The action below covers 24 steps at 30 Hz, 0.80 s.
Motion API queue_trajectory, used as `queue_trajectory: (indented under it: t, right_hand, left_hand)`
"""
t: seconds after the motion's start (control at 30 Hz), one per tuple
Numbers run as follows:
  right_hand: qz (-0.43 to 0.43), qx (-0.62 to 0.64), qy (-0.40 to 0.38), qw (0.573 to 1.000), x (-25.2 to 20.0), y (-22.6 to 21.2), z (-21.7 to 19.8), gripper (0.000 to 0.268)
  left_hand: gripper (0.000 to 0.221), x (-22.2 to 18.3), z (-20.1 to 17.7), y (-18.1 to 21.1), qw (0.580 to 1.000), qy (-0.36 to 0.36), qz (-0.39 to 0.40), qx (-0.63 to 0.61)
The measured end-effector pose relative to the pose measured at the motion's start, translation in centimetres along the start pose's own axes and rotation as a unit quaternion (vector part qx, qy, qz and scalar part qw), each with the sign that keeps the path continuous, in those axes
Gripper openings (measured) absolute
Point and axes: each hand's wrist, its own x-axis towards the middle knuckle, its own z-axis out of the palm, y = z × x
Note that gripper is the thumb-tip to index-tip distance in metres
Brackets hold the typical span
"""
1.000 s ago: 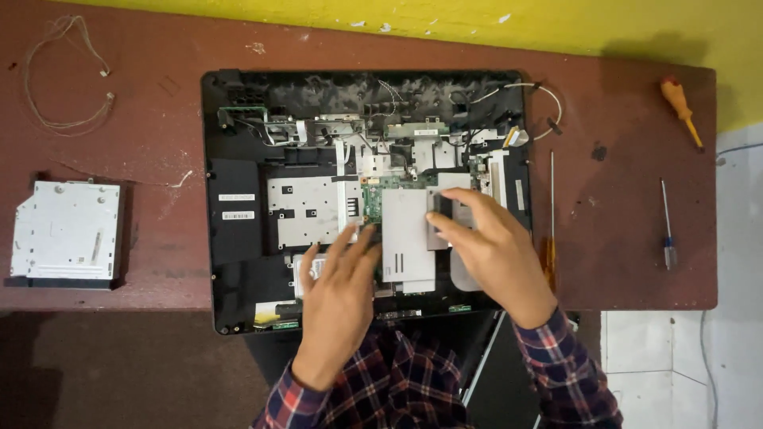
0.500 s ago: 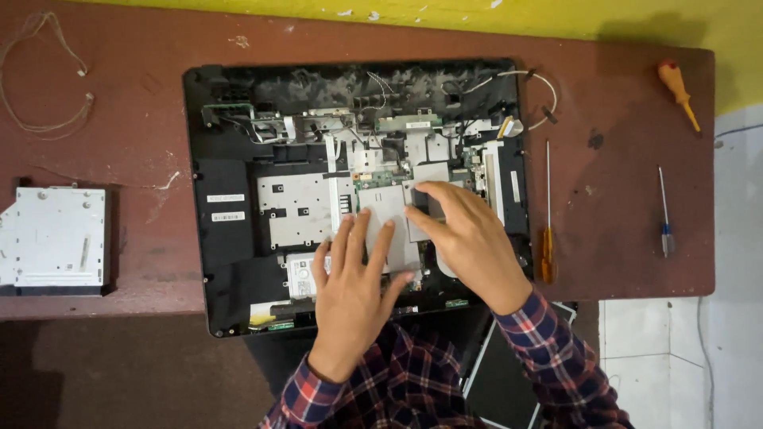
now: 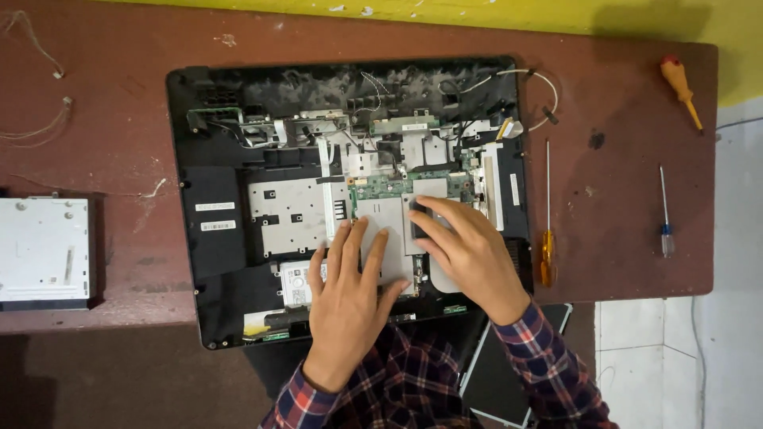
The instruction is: The person is using a screwdriver to work on the internal components of a disassembled laptop on a workbench.
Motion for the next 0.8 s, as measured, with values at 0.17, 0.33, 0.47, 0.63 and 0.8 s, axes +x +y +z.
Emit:
queue_trajectory:
  t: [0.17, 0.33, 0.47, 0.63, 0.8]
  right_hand:
    - [0.009, 0.054, 0.010, 0.998, -0.2, 0.4, 0.3, 0.053]
    - [0.054, 0.131, 0.024, 0.990, -0.6, 1.0, 0.8, 0.069]
    - [0.147, 0.104, 0.068, 0.981, -1.7, 1.7, 0.1, 0.065]
    - [0.201, 0.088, 0.101, 0.970, -4.4, 1.6, -0.4, 0.051]
    - [0.166, -0.005, 0.016, 0.986, -6.6, 0.0, 1.2, 0.060]
  left_hand:
    - [0.061, 0.0, 0.0, 0.0, 1.000, -0.008, -0.001, -0.002]
    - [0.063, -0.1, 0.2, 0.0, 1.000, -0.015, -0.003, 0.009]
    - [0.066, -0.3, 0.6, 0.0, 0.999, -0.023, -0.007, 0.022]
    - [0.066, -0.4, 0.7, 0.0, 0.999, -0.030, -0.005, 0.029]
    - [0.069, -0.4, 0.8, 0.2, 0.998, -0.011, 0.003, 0.065]
